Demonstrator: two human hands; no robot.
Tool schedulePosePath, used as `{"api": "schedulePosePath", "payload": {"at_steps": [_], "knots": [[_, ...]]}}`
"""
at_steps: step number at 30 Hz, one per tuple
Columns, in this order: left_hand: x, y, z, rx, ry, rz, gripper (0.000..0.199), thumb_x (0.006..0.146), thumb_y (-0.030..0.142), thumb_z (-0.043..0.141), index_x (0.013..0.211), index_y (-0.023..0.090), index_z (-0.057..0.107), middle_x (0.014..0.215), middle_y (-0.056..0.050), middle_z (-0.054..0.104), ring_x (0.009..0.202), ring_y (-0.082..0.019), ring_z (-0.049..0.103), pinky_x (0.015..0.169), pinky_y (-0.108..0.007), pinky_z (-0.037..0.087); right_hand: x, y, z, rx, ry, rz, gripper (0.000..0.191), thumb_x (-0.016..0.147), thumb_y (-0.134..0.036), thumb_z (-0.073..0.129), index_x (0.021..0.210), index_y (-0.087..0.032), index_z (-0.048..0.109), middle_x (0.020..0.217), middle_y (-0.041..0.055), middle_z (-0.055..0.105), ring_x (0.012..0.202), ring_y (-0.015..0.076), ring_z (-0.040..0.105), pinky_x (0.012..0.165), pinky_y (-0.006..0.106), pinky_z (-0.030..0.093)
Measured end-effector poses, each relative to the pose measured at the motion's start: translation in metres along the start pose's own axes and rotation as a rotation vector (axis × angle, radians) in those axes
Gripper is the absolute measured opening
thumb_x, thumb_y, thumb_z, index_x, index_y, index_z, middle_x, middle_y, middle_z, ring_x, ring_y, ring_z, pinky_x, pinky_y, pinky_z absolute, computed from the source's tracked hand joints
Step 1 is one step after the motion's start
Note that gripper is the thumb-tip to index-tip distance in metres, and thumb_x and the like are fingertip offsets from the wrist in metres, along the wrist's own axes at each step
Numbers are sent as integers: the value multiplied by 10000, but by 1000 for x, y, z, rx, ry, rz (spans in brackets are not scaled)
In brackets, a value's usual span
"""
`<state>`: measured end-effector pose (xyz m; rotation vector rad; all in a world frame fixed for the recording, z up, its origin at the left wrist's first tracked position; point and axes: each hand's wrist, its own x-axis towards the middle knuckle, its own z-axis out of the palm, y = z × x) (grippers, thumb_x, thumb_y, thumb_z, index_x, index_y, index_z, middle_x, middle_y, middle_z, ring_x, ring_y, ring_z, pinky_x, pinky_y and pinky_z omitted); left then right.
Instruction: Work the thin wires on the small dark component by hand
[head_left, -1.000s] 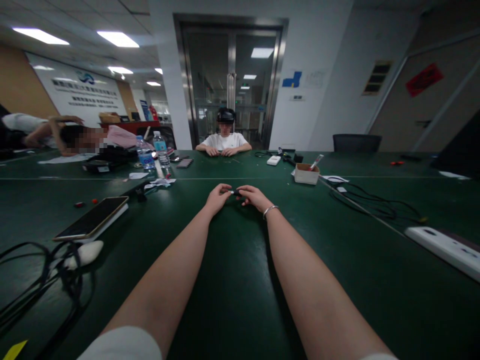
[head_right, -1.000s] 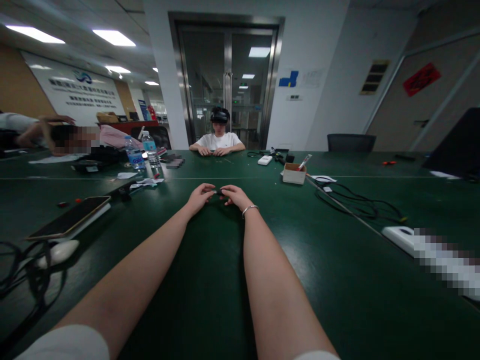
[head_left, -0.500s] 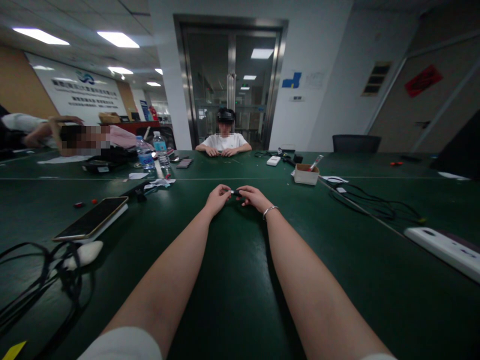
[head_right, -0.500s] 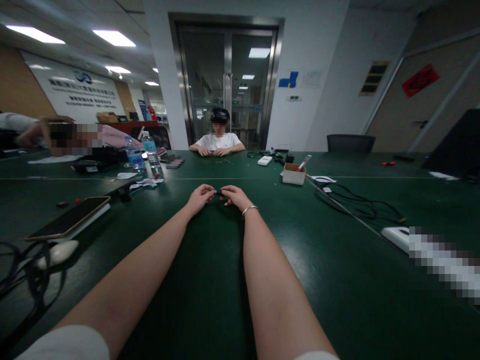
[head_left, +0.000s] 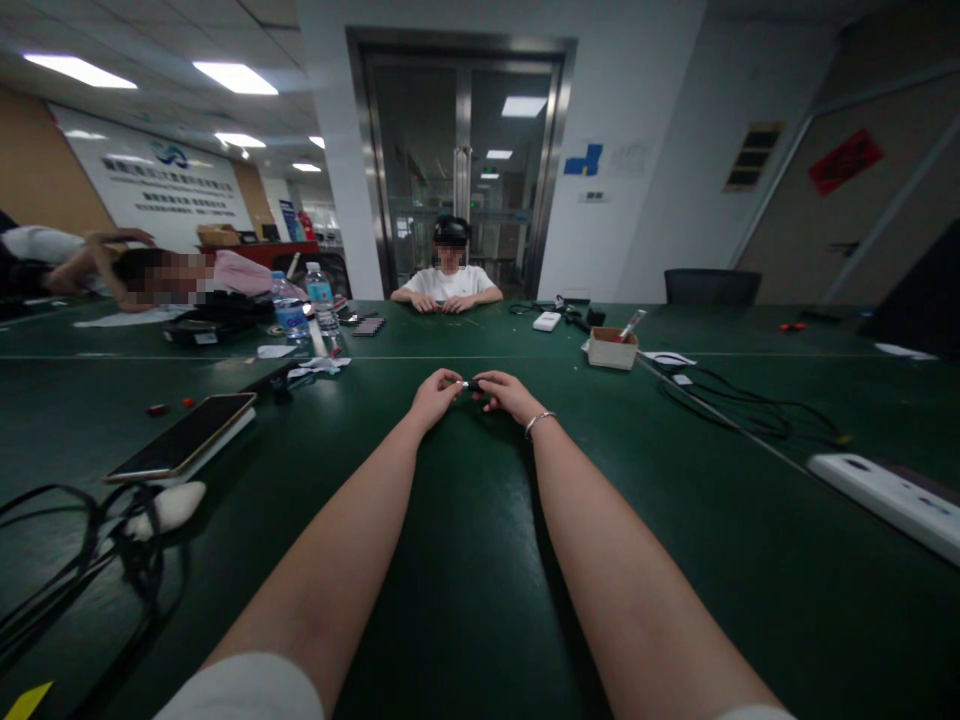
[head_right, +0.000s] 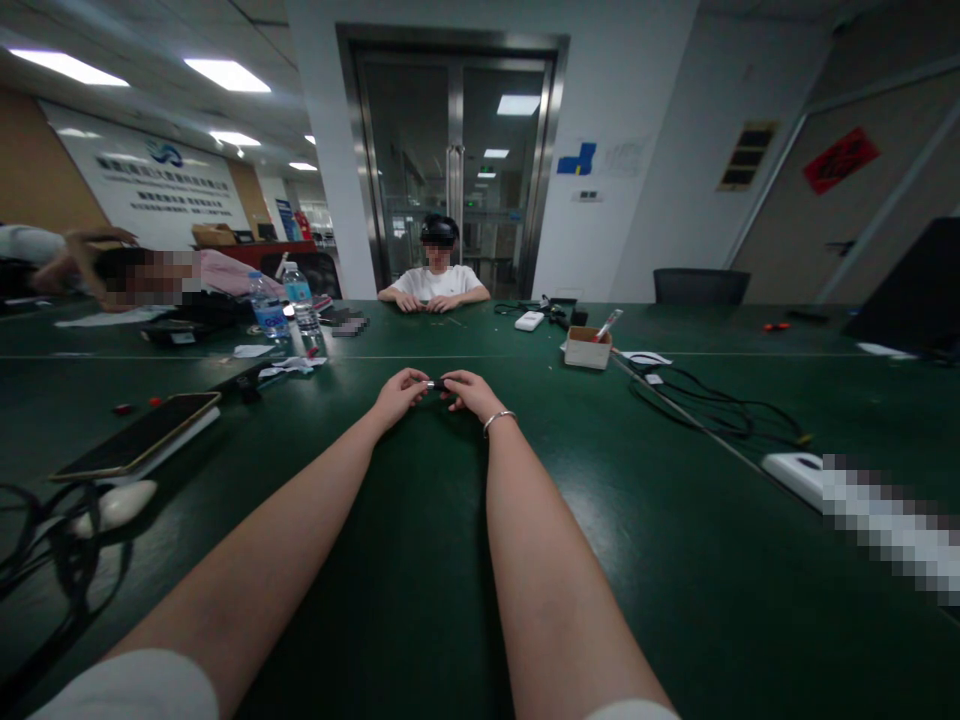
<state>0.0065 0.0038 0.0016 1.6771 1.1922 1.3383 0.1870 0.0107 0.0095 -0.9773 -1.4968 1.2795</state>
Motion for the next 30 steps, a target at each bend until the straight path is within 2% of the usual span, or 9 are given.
{"api": "schedulePosePath", "payload": {"at_steps": [8, 13, 17, 20, 25, 30], "knots": [[2, -4, -1, 39, 26, 9, 198, 743, 281, 627, 914, 182, 623, 782, -26, 639, 665, -124, 582, 641, -254, 459, 1, 1, 0, -10, -5, 1, 153, 874, -128, 555, 1014, -139, 617, 666, 8, 669, 379, 27, 462, 461, 164, 521], [3, -4, -1, 44, 1, 10, 168, 778, 310, 586, 906, 202, 605, 717, 4, 605, 598, -108, 561, 577, -232, 429, 2, 1, 0, -11, -1, 7, 158, 877, -126, 552, 1022, -134, 616, 659, 8, 669, 371, 25, 456, 450, 161, 512], [1, -2, -1, 54, -6, 6, 191, 741, 319, 627, 887, 198, 617, 692, 7, 608, 644, -121, 568, 589, -228, 425, 1, 0, 0, 4, -2, -4, 159, 877, -127, 557, 1025, -128, 616, 662, 10, 669, 376, 25, 455, 443, 159, 506], [-1, 0, -2, 76, -9, 12, 218, 710, 300, 660, 896, 190, 634, 741, -10, 643, 691, -134, 582, 624, -239, 437, 1, 1, 0, 5, 4, -9, 154, 872, -157, 581, 1017, -130, 625, 664, 12, 672, 372, 25, 455, 441, 162, 506], [-1, 0, -2, 41, -28, -22, 255, 755, 346, 624, 925, 157, 646, 806, -58, 692, 722, -153, 616, 671, -271, 463, 1, 1, 0, -3, 24, -2, 139, 872, -158, 582, 1000, -139, 632, 656, 11, 669, 375, 26, 460, 446, 164, 509], [0, -1, -2, 86, 19, -13, 243, 764, 360, 619, 904, 167, 663, 818, -62, 699, 755, -166, 632, 682, -277, 468, 1, 1, 0, -11, 25, 1, 150, 877, -140, 567, 1015, -136, 627, 660, 14, 672, 374, 30, 465, 459, 172, 517]]}}
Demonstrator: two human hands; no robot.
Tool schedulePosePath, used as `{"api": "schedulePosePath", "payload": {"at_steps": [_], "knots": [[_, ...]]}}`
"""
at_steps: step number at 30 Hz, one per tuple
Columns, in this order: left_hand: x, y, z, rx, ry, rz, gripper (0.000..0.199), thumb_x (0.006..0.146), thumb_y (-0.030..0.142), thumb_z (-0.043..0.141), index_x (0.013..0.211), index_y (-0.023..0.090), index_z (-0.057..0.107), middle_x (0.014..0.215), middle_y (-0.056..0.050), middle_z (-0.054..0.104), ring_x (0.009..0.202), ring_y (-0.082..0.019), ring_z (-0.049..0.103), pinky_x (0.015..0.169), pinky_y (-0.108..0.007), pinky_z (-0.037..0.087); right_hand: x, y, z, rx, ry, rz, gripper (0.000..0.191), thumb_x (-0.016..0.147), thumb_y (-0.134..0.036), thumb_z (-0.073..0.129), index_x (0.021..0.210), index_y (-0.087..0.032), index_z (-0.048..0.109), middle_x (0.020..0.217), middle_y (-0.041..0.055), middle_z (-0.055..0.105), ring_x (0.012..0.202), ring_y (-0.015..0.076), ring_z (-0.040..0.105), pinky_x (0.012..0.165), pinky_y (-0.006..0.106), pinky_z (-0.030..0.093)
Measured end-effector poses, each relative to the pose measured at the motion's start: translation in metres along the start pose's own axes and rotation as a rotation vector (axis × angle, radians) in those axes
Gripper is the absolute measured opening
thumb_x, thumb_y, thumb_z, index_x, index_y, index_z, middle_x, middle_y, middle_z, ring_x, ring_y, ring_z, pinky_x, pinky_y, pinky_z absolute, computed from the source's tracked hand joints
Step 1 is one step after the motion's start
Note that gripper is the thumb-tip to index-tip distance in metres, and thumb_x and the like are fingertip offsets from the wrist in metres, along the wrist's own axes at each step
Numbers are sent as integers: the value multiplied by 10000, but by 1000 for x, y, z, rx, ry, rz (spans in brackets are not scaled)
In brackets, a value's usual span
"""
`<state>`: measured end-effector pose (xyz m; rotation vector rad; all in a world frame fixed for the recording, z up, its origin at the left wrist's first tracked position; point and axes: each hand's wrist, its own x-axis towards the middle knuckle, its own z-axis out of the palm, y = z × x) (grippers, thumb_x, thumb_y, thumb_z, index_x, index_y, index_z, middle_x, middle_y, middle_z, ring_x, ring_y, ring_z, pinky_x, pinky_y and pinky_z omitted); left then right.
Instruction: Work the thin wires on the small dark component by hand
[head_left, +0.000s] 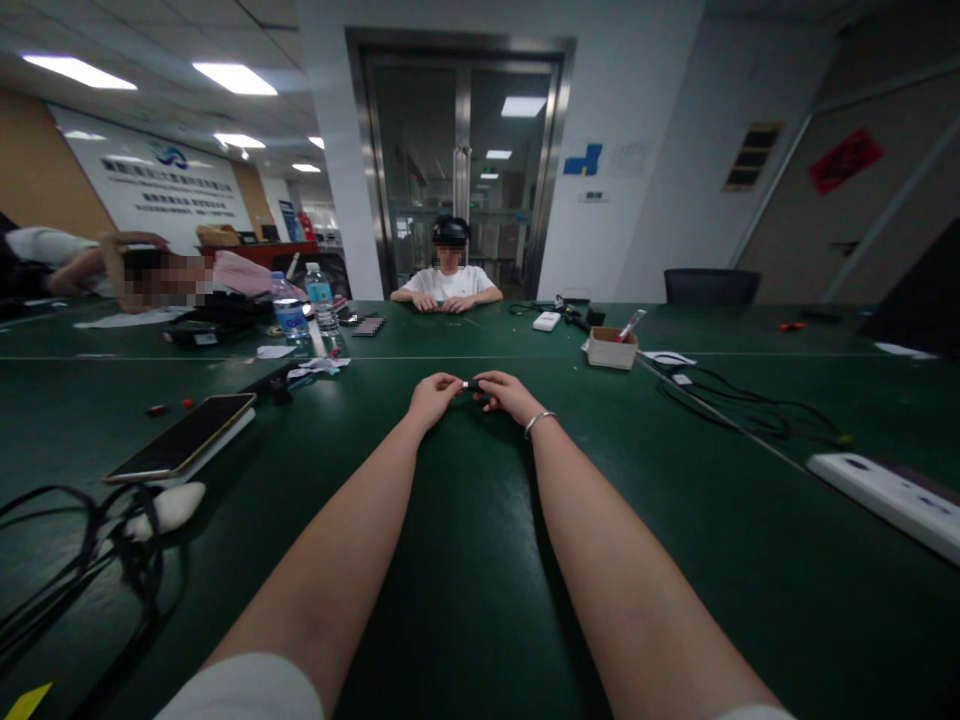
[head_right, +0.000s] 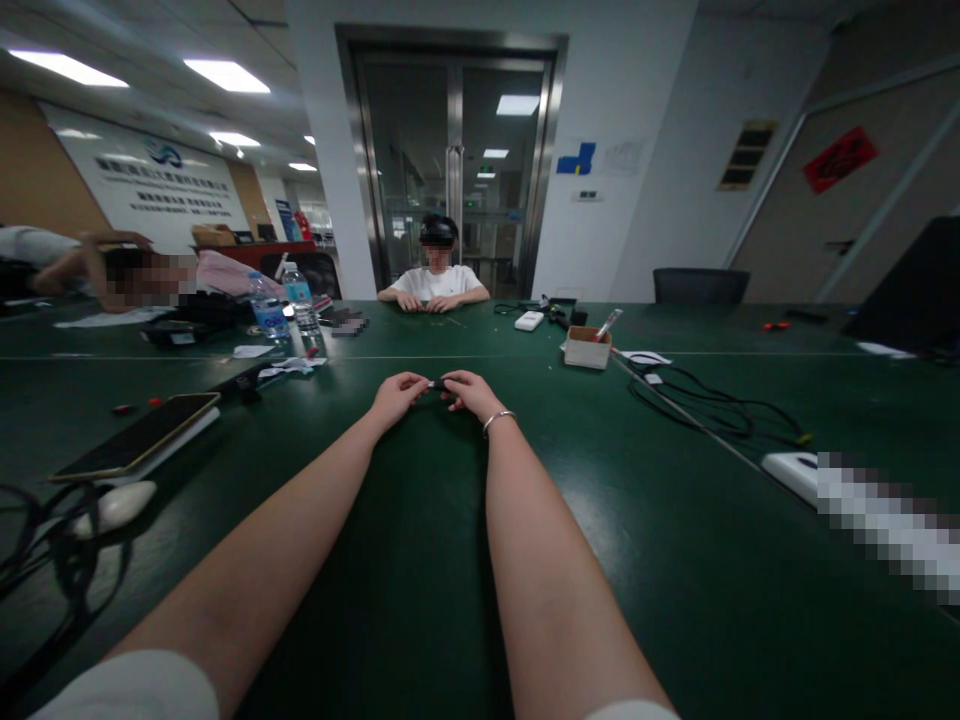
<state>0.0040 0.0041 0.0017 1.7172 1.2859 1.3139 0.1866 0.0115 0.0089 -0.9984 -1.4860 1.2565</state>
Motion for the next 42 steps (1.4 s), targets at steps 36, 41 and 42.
{"api": "schedulePosePath", "payload": {"at_steps": [36, 41, 42], "knots": [[3, -4, 0, 23, -43, -45, 365, 758, 488, 580, 806, 140, 680, 703, -60, 691, 614, -134, 584, 602, -255, 425, -1, -1, 1, 8, -29, -5, 184, 835, -155, 633, 1019, -153, 644, 692, 12, 674, 391, 23, 455, 452, 164, 526], [2, -2, -2, 61, -66, -55, 391, 764, 518, 565, 795, 147, 686, 685, -55, 689, 604, -136, 584, 608, -257, 424, -1, -1, 0, -2, -30, -16, 179, 834, -132, 625, 1010, -152, 648, 702, 20, 676, 427, 38, 493, 454, 162, 521], [2, -2, -2, 56, -73, -54, 398, 771, 522, 555, 801, 147, 686, 687, -56, 689, 603, -136, 583, 608, -257, 424, -1, -1, 0, -2, -34, -18, 180, 832, -133, 626, 1010, -151, 648, 707, 22, 676, 438, 40, 501, 456, 161, 521]]}}
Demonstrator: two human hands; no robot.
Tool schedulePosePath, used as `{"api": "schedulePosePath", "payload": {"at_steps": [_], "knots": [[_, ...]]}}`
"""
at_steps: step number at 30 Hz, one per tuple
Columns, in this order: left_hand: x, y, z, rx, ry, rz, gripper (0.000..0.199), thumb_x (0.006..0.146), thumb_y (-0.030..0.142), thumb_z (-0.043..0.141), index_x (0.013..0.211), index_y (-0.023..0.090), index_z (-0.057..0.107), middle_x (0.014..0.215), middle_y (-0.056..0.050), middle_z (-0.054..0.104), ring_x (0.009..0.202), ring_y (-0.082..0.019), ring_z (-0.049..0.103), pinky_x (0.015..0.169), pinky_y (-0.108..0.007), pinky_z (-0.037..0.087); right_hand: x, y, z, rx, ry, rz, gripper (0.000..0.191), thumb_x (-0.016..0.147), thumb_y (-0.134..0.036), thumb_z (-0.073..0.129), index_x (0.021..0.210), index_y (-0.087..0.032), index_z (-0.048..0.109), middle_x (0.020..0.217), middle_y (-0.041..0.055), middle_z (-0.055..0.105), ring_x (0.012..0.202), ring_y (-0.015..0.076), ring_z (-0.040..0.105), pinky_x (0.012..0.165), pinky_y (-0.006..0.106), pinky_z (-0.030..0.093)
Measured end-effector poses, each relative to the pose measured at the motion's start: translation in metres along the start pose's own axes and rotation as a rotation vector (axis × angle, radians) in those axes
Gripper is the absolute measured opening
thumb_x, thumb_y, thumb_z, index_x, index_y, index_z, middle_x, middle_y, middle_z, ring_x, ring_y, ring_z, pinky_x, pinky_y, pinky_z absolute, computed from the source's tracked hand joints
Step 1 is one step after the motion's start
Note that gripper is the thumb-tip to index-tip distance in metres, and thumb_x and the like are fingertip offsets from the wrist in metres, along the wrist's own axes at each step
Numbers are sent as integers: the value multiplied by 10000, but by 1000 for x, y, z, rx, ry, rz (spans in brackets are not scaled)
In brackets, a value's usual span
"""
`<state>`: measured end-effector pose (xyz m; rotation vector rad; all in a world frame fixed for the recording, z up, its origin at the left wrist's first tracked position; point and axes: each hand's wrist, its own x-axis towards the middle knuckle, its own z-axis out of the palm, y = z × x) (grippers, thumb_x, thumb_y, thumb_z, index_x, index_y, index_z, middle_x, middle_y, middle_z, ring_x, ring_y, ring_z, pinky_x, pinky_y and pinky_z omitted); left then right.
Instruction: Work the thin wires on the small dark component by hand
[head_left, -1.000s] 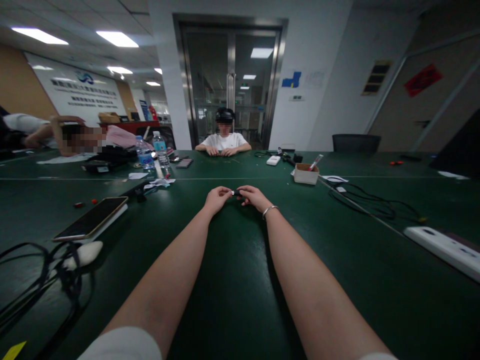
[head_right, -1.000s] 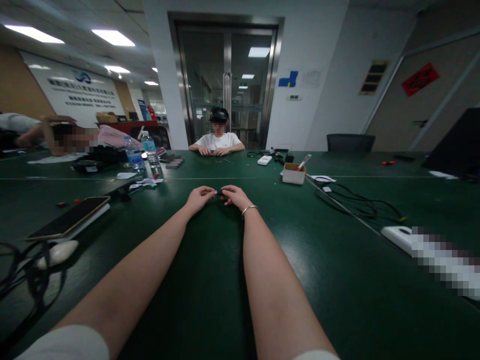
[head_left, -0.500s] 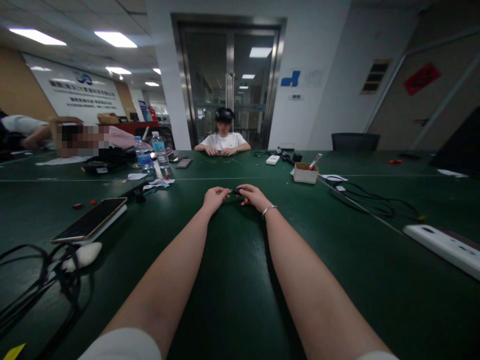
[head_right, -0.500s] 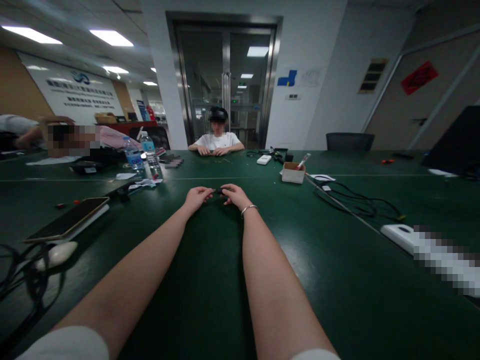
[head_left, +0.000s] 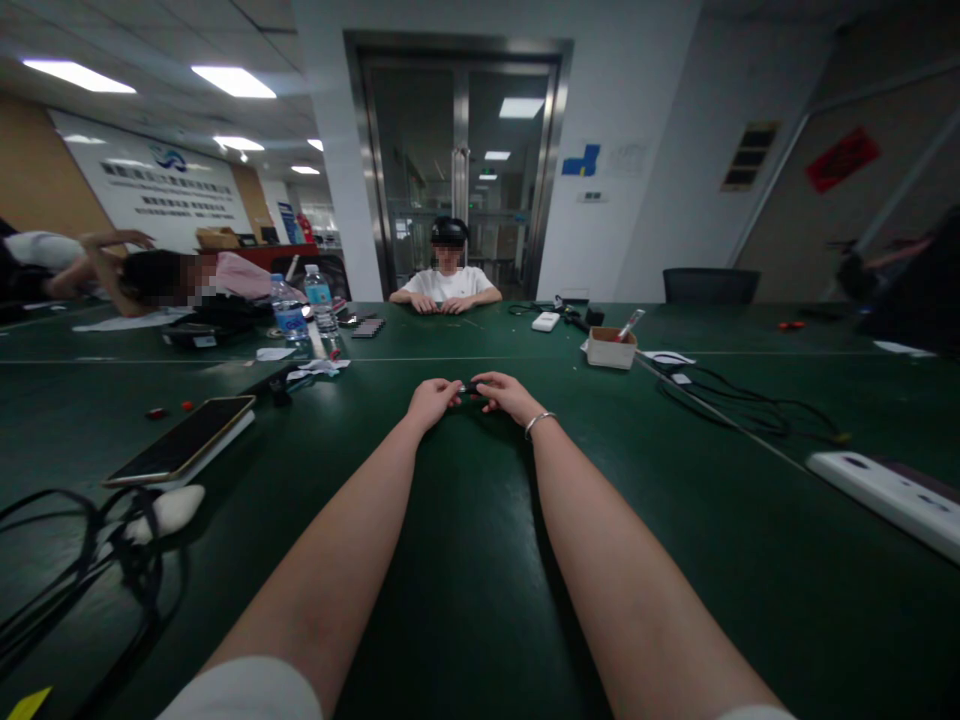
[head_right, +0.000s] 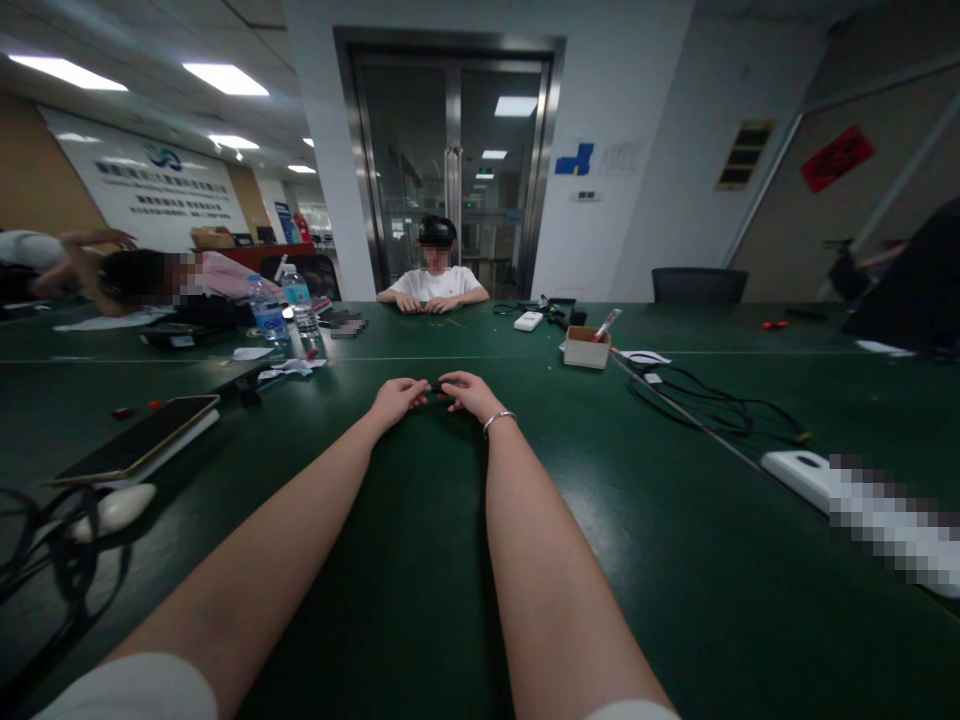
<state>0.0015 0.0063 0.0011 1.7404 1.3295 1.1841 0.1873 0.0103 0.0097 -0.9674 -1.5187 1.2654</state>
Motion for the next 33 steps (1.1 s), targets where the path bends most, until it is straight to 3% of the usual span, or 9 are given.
{"api": "schedulePosePath", "payload": {"at_steps": [7, 9, 11, 14, 16, 20, 24, 28, 33], "knots": [[1, -1, 4, -61, -116, 68, 387, 793, 499, 541, 868, 145, 679, 723, -62, 695, 648, -146, 601, 645, -267, 449, -1, -1, 3, -128, -46, -17, 226, 811, -198, 663, 1031, -151, 640, 760, 23, 670, 518, 60, 551, 474, 158, 500], [1, 0, 3, -81, -75, 62, 369, 790, 476, 551, 882, 141, 679, 724, -62, 695, 640, -142, 592, 626, -260, 445, 1, -15, 5, -270, -38, 15, 298, 814, -248, 664, 1094, -155, 623, 851, 59, 684, 622, 107, 608, 567, 228, 543], [2, 0, 1, -118, 30, 15, 374, 799, 469, 539, 905, 136, 674, 739, -66, 696, 625, -136, 577, 582, -247, 433, 3, -35, 6, -490, 57, -36, 391, 786, -300, 692, 1141, -154, 616, 1008, 110, 670, 851, 191, 644, 759, 337, 549], [1, 2, -2, -160, 141, -53, 385, 823, 462, 505, 941, 133, 666, 784, -80, 701, 638, -133, 572, 537, -227, 418, 2, -56, 10, -786, 300, -341, 466, 836, -333, 625, 1274, -190, 552, 1363, 119, 488, 1273, 273, 422, 1070, 436, 322], [1, 1, -2, -146, 133, -50, 377, 828, 456, 500, 945, 139, 666, 811, -84, 705, 647, -132, 573, 534, -222, 415, -5, -52, 12, -910, 357, -319, 484, 883, -352, 549, 1350, -245, 487, 1471, 90, 364, 1363, 298, 282, 1109, 495, 205], [1, -1, 2, -51, 59, -5, 367, 812, 475, 519, 889, 154, 679, 767, -71, 703, 626, -137, 574, 556, -236, 411, -18, -16, 15, -1096, 101, 117, 484, 879, -432, 531, 1337, -277, 515, 1481, 102, 357, 1379, 379, 226, 1053, 655, 52], [1, -1, 4, 26, 23, 8, 350, 811, 467, 525, 899, 166, 679, 761, -60, 705, 652, -148, 592, 593, -247, 418, -14, 2, 10, -1068, 74, 36, 461, 863, -397, 554, 1302, -259, 551, 1452, 99, 408, 1367, 338, 281, 1081, 595, 115], [-1, 0, 2, 78, -1, 17, 279, 805, 406, 557, 919, 182, 679, 775, -54, 709, 691, -159, 612, 652, -260, 433, 0, 3, 7, -742, -11, -125, 460, 767, -209, 654, 1224, -188, 605, 1243, 95, 602, 1144, 216, 551, 1015, 367, 374], [1, -3, 4, 53, -22, 41, 258, 804, 389, 572, 929, 180, 656, 792, -54, 706, 709, -155, 627, 679, -265, 451, 7, 10, 8, -438, 3, -163, 315, 808, -208, 615, 1118, -162, 646, 1001, 65, 684, 901, 145, 625, 883, 316, 465]]}}
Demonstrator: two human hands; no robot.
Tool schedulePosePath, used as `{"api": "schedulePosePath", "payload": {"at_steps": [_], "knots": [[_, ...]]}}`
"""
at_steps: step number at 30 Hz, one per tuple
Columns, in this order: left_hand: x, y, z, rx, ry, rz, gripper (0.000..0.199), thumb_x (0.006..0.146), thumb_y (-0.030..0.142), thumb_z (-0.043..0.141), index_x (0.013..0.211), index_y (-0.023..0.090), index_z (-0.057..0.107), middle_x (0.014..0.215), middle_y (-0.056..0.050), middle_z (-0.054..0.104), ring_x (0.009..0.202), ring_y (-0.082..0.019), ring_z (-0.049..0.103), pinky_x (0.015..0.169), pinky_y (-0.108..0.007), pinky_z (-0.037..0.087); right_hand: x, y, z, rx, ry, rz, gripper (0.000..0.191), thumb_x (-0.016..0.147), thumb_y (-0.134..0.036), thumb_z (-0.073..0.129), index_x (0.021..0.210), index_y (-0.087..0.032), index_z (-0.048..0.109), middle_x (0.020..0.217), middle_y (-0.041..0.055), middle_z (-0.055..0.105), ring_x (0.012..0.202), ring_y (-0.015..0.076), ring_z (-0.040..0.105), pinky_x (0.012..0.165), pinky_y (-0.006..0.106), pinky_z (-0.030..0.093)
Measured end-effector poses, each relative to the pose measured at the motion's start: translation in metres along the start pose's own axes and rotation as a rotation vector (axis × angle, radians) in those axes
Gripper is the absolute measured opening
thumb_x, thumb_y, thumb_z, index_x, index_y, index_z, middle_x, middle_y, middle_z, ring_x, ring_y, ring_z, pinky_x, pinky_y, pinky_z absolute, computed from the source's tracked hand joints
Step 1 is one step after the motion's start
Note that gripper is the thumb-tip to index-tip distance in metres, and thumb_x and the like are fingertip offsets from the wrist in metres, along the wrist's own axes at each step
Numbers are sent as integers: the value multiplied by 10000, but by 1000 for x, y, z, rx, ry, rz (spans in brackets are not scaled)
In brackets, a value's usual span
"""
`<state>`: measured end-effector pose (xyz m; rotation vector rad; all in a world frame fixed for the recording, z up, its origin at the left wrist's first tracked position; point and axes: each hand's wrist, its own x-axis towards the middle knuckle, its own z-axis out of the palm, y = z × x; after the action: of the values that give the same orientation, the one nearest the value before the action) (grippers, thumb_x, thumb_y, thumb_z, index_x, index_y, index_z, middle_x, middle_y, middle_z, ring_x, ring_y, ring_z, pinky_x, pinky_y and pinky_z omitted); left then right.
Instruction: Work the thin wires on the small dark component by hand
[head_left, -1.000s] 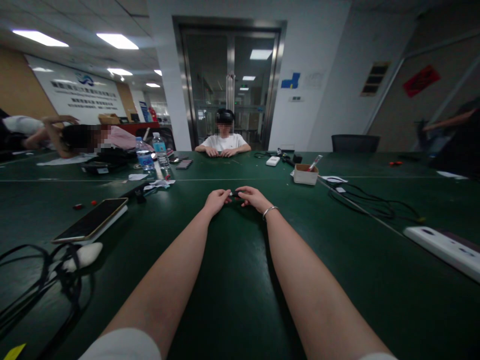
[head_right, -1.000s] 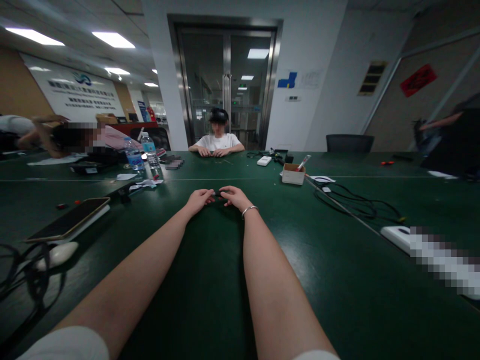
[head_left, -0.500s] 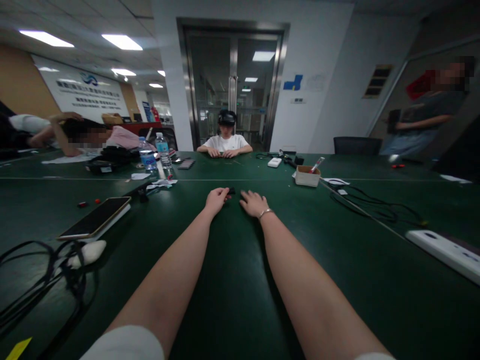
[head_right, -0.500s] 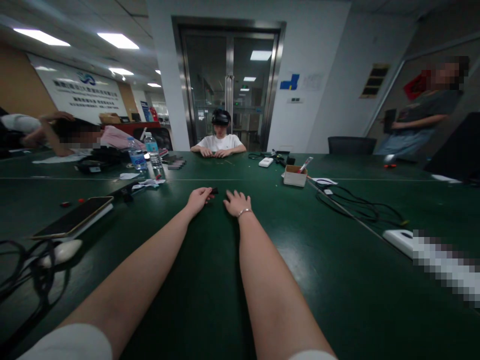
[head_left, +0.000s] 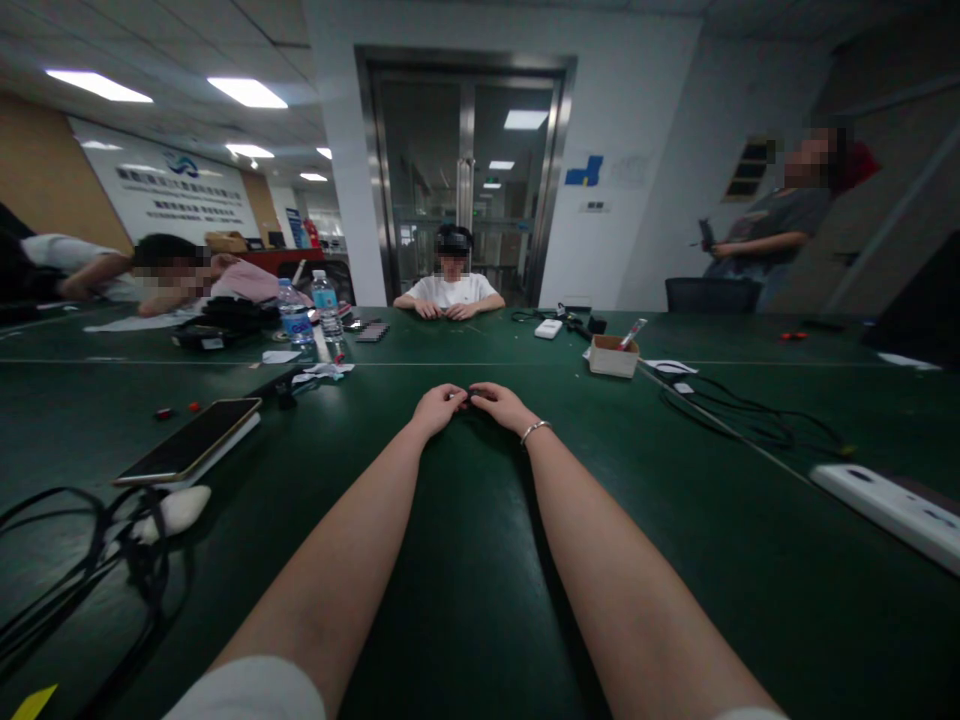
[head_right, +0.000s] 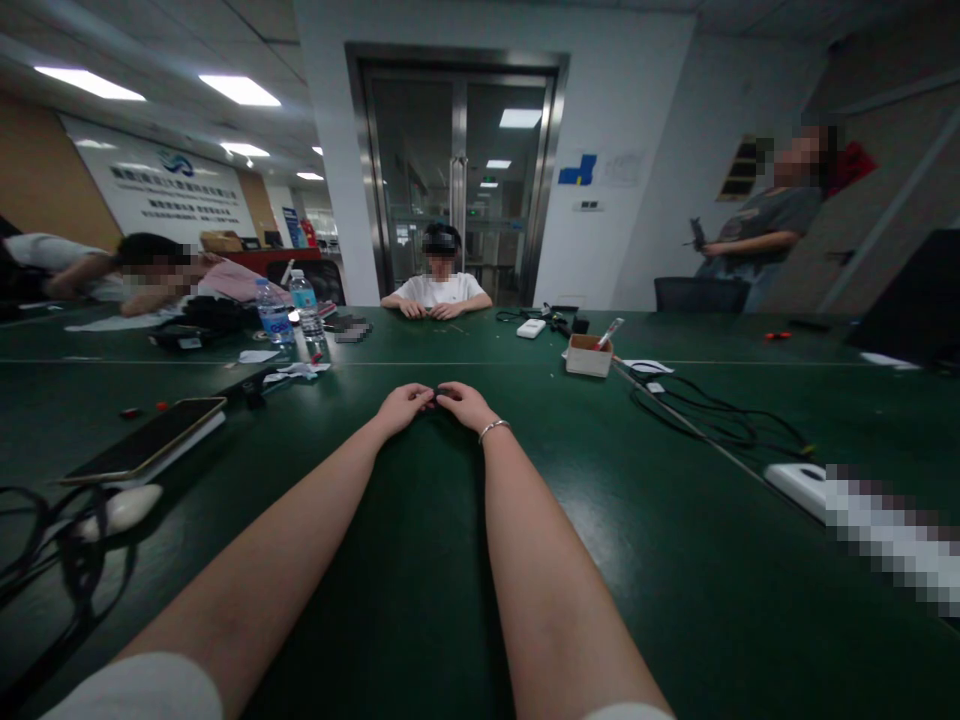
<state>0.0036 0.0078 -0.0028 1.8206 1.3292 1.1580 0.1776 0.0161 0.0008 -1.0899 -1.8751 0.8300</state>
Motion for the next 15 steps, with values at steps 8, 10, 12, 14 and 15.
{"api": "schedulePosePath", "payload": {"at_steps": [8, 10, 12, 14, 15], "knots": [[1, -3, 3, -93, 24, -33, 276, 766, 420, 628, 893, 178, 590, 756, -39, 687, 667, -141, 624, 657, -265, 461, -2, 0, -3, 71, 19, 24, 243, 794, -162, 639, 1036, -148, 665, 817, 30, 688, 742, 113, 619, 761, 271, 492], [2, -2, 1, -41, 66, -31, 296, 744, 453, 640, 868, 185, 614, 772, -41, 681, 678, -147, 615, 639, -262, 453, -2, 0, -3, 90, 22, 34, 236, 790, -153, 647, 1025, -151, 669, 806, 28, 689, 736, 112, 621, 767, 271, 492], [2, -3, -1, 17, 100, -33, 328, 725, 491, 645, 855, 189, 637, 783, -45, 674, 683, -156, 603, 611, -259, 442, -2, 0, -3, 106, 24, 37, 230, 786, -143, 650, 1015, -153, 672, 806, 29, 691, 743, 111, 625, 781, 273, 491], [3, -3, -2, 34, 97, -40, 362, 719, 520, 635, 859, 187, 648, 788, -51, 673, 684, -161, 597, 592, -259, 436, -2, -1, -3, 118, 23, 35, 226, 782, -132, 650, 1006, -152, 673, 815, 30, 692, 752, 111, 628, 784, 271, 489], [4, -4, -3, 26, 90, -44, 375, 718, 529, 630, 863, 184, 652, 788, -53, 676, 684, -162, 597, 588, -259, 435, -2, -2, -3, 127, 21, 34, 226, 779, -127, 650, 1002, -151, 673, 818, 30, 691, 751, 110, 627, 778, 269, 489]]}}
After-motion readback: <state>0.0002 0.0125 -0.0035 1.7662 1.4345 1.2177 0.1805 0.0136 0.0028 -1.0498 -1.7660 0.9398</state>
